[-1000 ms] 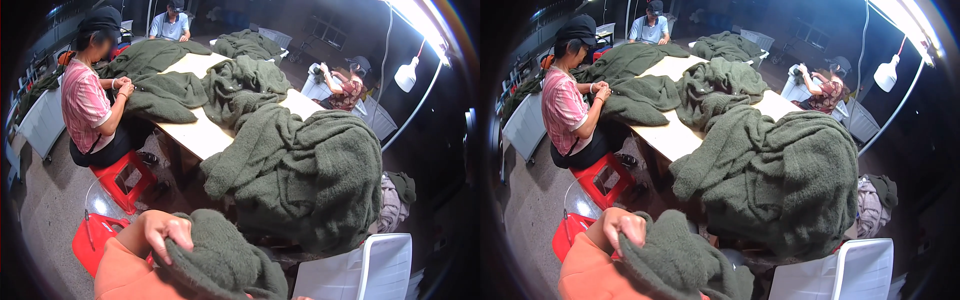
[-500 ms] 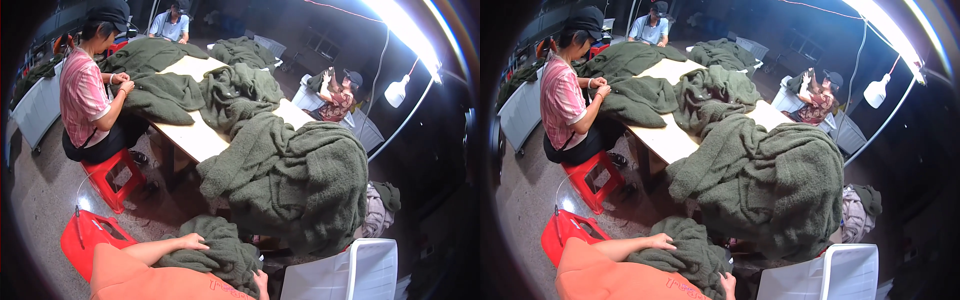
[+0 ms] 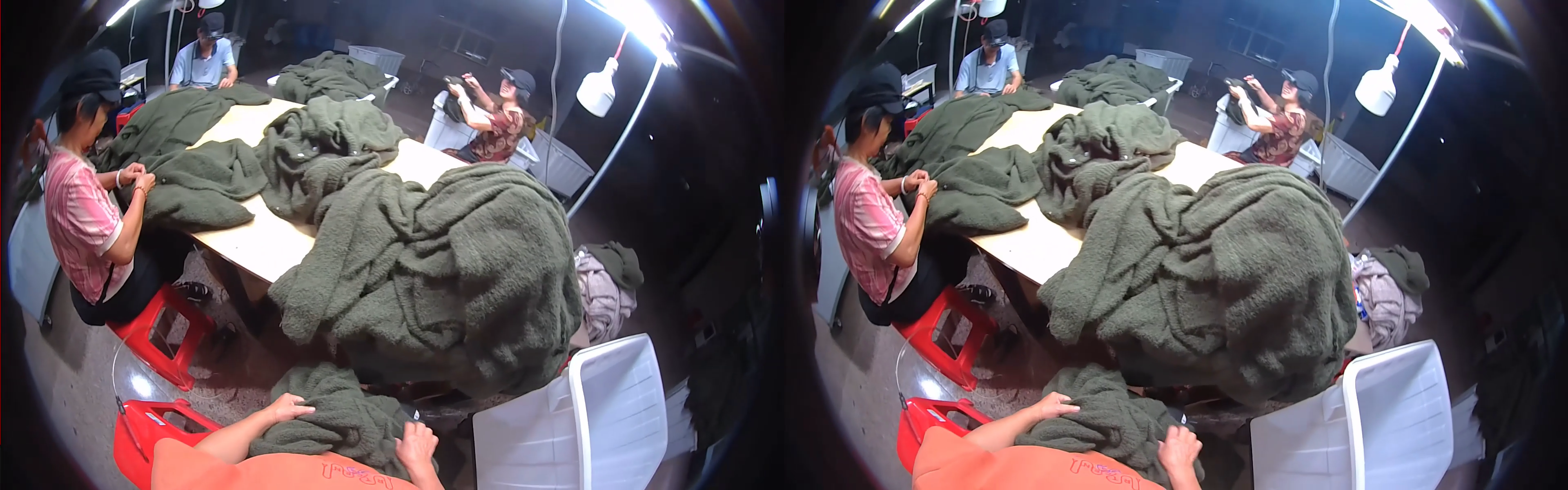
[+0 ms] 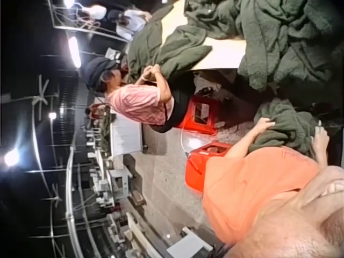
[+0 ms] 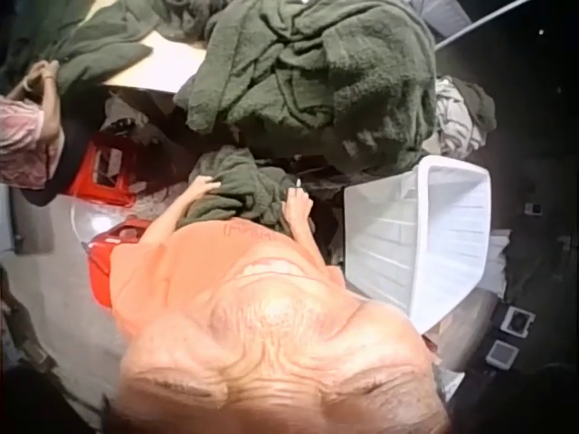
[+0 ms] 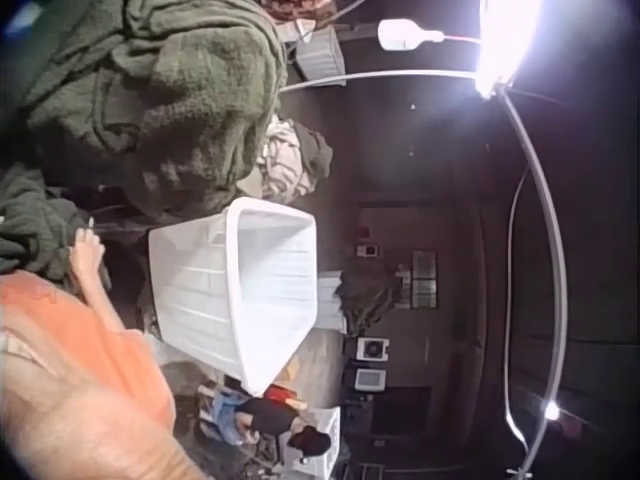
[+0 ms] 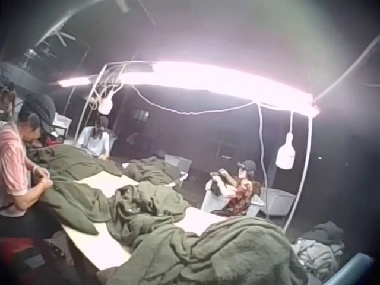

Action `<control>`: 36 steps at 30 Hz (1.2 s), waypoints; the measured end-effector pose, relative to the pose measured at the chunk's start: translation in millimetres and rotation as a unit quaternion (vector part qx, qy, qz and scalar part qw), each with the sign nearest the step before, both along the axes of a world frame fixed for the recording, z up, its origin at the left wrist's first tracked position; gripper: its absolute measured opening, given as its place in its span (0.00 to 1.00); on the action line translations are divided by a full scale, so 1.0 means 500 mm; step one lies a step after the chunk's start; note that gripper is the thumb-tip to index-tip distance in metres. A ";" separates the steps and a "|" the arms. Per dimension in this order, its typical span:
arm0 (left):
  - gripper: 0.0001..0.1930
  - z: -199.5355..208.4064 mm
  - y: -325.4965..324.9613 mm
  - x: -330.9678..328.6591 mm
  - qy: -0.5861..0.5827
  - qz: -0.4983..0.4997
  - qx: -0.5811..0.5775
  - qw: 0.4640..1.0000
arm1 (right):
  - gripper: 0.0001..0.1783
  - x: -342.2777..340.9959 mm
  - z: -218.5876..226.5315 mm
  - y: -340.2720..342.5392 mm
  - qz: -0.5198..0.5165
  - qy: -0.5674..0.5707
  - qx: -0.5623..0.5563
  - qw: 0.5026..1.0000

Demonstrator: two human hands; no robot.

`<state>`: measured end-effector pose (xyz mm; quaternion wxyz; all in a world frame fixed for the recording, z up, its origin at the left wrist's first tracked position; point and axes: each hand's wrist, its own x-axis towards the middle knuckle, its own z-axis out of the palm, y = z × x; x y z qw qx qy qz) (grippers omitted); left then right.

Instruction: Inspecting and checking the quality of green fleece garments at a garment factory.

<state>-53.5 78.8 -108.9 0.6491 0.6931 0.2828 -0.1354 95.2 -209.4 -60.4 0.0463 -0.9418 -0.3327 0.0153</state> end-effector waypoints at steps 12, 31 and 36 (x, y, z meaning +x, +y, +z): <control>0.27 0.086 -0.110 -0.117 0.023 0.142 0.280 0.949 | 0.26 0.067 -0.071 0.054 0.155 0.290 0.047 0.943; 0.15 0.177 -0.018 0.068 -0.134 -0.317 0.306 0.888 | 0.09 -0.092 0.049 0.013 -0.076 0.303 0.367 0.876; 0.17 0.182 -0.053 0.005 -0.232 -0.092 0.378 0.892 | 0.18 -0.105 0.094 0.064 0.055 0.192 0.311 0.929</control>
